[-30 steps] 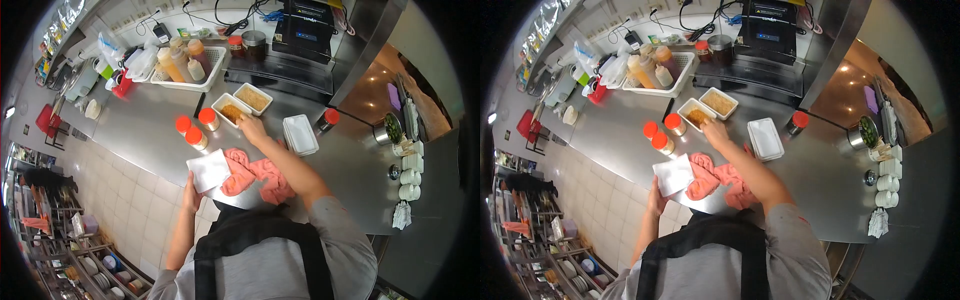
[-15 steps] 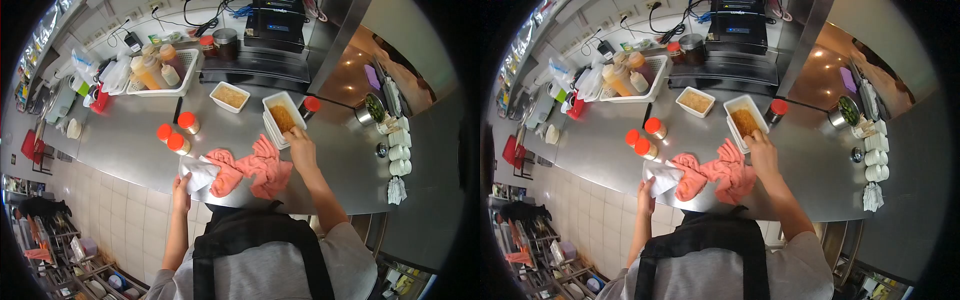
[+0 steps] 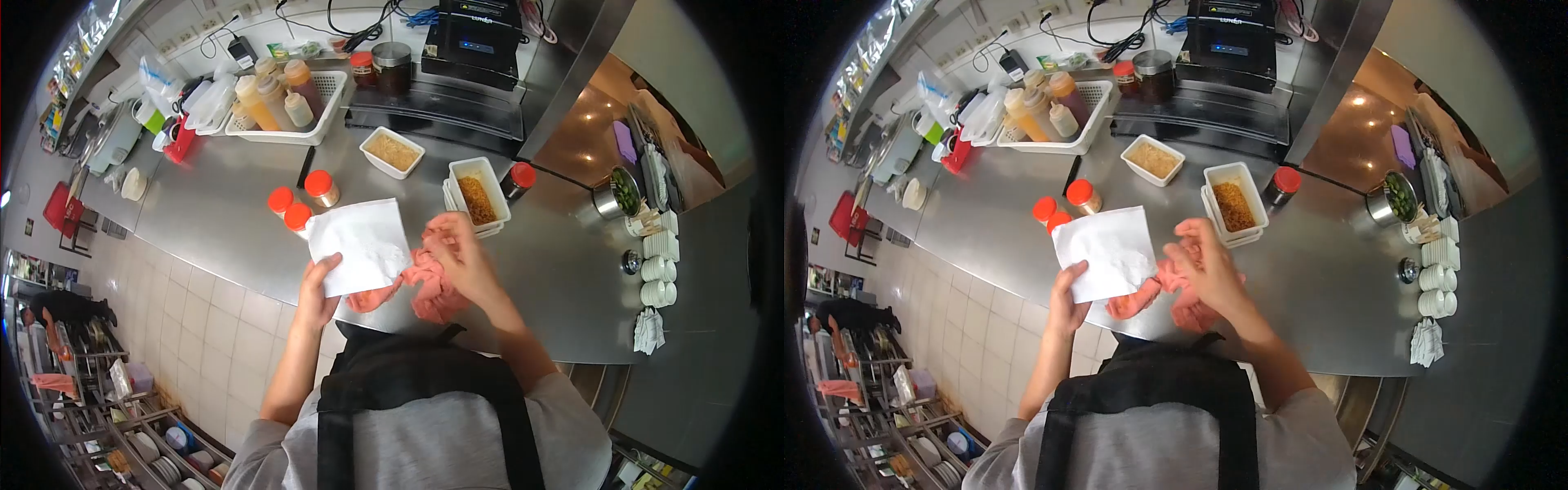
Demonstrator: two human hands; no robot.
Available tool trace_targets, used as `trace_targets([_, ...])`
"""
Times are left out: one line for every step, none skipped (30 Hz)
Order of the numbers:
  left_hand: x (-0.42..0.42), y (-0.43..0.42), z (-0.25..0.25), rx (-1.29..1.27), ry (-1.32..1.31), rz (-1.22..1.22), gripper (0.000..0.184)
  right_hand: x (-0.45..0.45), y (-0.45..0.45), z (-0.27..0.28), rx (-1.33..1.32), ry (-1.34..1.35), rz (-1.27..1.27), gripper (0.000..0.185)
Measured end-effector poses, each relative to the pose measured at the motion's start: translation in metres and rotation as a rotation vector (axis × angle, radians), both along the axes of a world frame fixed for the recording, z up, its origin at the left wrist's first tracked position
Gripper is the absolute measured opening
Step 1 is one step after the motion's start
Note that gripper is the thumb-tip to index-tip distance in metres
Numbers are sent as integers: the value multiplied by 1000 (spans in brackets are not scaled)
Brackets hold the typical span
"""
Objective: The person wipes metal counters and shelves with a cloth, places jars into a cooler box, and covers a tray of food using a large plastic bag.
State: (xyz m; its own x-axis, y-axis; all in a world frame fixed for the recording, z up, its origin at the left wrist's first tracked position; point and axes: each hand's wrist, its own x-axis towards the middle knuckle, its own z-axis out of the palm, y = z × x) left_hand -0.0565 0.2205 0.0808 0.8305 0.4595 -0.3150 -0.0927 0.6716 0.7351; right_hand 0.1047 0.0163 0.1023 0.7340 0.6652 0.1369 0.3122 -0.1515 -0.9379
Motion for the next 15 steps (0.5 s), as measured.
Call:
trace_targets([2, -1, -1, 23, 13, -33, 36, -3, 7, -13, 55, 197, 54, 34])
trace_targets([3, -2, -3, 48, 24, -67, 36, -4, 13, -26, 113, 393, 107, 32])
trace_targets([6, -2, -6, 76, 35, -99, 37, -4, 18, -33, 148, 554, 101, 28])
trace_targets([10, -4, -9, 147, 31, -63, 37, -2, 18, -38, 165, 533, 85, 29])
trace_targets([14, -8, -12, 217, 32, -27, 38, -1, 17, -42, 180, 517, 68, 30])
trace_targets([15, -10, -14, 284, 34, 8, 38, -1, 18, -41, 193, 502, 50, 31])
trace_targets([11, -8, -12, 336, 115, -15, 41, -2, 15, -26, 279, 605, 70, 22])
trace_targets([11, -7, -16, 380, 88, -3, 39, 2, 13, -33, 261, 525, 89, 18])
trace_targets([13, -7, -19, 424, 56, 9, 38, 7, 11, -38, 243, 441, 107, 15])
trace_targets([15, -7, -22, 468, 24, 20, 36, 11, 8, -41, 225, 357, 124, 11])
trace_targets([17, -6, -24, 518, 20, -8, 38, 12, 3, -44, 160, 339, 109, 7])
trace_targets([19, -7, -21, 568, 18, -37, 40, 11, 0, -36, 145, 337, 96, 10])
trace_targets([21, -8, -17, 617, 15, -68, 41, 10, -4, -29, 129, 335, 82, 13])
trace_targets([22, -12, -13, 600, -8, -83, 42, 9, -8, -23, 113, 333, 66, 17])
trace_targets([25, -16, -8, 583, -31, -99, 43, 9, -12, -19, 117, 314, 39, 18])
